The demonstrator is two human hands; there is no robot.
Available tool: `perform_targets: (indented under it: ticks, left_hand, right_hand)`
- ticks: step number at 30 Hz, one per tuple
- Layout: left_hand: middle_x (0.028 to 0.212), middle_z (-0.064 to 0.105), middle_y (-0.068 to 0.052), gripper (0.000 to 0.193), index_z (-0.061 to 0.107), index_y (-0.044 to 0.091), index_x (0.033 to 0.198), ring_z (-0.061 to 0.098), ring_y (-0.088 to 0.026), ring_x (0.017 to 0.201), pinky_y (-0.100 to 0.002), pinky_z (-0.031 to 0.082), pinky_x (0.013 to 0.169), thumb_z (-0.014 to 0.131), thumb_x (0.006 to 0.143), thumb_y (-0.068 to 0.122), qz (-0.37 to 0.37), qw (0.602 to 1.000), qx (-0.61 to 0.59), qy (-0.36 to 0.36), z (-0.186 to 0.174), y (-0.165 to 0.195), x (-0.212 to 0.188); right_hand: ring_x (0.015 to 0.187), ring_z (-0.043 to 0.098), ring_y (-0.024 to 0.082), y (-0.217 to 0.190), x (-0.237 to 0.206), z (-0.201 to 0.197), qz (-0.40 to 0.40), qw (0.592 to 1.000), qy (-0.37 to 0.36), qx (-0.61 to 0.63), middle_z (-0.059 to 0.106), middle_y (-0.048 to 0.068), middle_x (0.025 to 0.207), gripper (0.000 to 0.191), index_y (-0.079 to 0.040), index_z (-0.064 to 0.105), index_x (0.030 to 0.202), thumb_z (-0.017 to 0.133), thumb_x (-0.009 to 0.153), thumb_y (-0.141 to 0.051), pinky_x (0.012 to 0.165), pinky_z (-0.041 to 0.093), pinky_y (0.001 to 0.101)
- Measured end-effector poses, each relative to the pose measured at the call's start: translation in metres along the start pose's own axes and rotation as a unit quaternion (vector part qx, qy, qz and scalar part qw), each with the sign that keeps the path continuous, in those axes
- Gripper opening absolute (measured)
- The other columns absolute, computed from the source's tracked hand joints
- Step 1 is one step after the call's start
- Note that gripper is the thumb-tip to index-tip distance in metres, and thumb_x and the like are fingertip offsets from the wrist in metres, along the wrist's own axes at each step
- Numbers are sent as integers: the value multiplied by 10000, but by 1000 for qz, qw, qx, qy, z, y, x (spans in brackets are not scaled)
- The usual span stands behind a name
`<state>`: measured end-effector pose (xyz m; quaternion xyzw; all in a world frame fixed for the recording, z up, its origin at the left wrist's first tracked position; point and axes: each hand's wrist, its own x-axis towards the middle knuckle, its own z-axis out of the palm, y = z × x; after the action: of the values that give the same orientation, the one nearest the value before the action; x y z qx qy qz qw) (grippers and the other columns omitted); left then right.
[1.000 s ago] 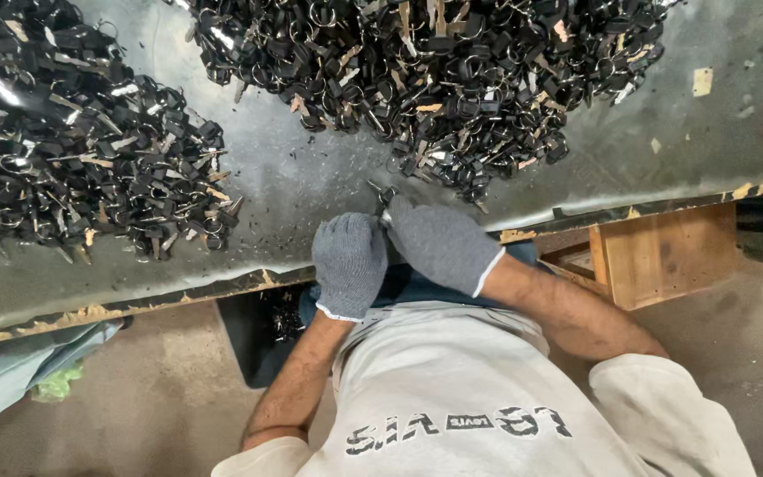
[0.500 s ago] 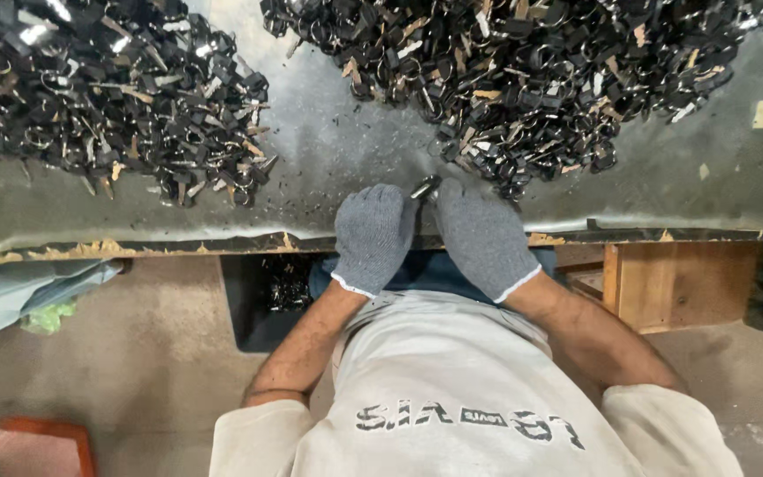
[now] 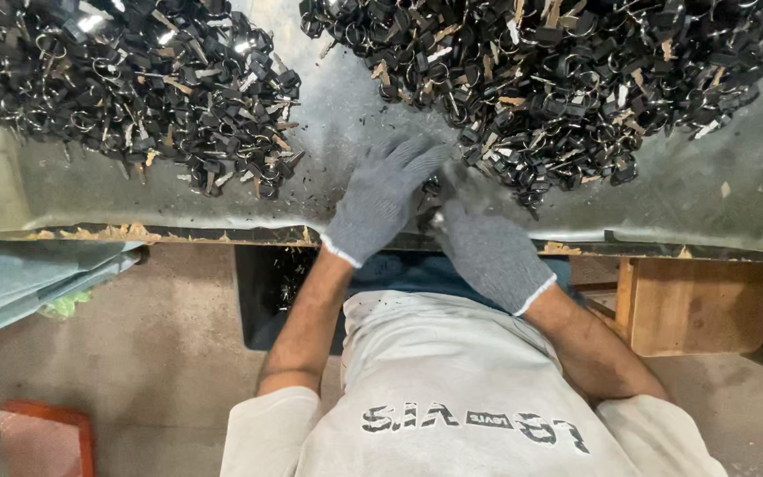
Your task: The person, wearing gray work gloves, picks small black metal clips one at a time from large piles on a workbench, briefly handles and checks each piece, and drops it into a bin below the bench. The person continues this repetitive pick-and-drop handling across the piles throughout the episode.
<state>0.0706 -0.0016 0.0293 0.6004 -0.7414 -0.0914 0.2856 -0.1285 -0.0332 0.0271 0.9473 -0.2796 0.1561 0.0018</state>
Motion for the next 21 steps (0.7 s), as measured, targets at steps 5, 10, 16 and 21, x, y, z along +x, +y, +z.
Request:
perform_targets:
  ticks: [5, 10, 16, 21]
  left_hand:
    - [1227, 660, -209, 427, 637, 49, 1250, 643, -376, 1147, -445, 549, 872, 681, 832, 123, 7, 997, 72, -5, 18, -4, 9]
    - [840, 690, -100, 281, 672, 113, 1070, 691, -317, 767, -450, 530, 690, 782, 854, 256, -230, 970, -47, -53, 26, -1, -11]
    - [944, 681, -103, 156, 659, 121, 1055, 677, -324, 851, -453, 527, 754, 700, 909, 154, -93, 994, -16, 49, 40, 5, -21]
    - [891, 655, -97, 141, 679, 110, 1061, 647, -310, 812, -447, 505, 729, 721, 929, 136, -110, 992, 22, 56, 30, -2, -17]
  right_hand:
    - [794, 731, 393, -2, 8, 2, 173, 934, -278, 144, 715, 229, 955, 393, 18, 571, 1218, 652, 983, -287, 663, 600, 505]
    - [691, 715, 404, 18, -1, -6, 198, 950, -188, 153, 691, 272, 921, 450, 65, 553, 1266, 647, 973, -264, 549, 580, 481]
    - [676, 716, 353, 13, 13, 11, 163, 966, -167, 114, 705, 179, 849, 264, -12, 601, 1194, 601, 1024, -215, 561, 565, 463]
    - [680, 720, 302, 11, 26, 9, 121, 974, -177, 70, 699, 149, 850, 217, -39, 609, 1141, 625, 1006, -208, 555, 572, 423]
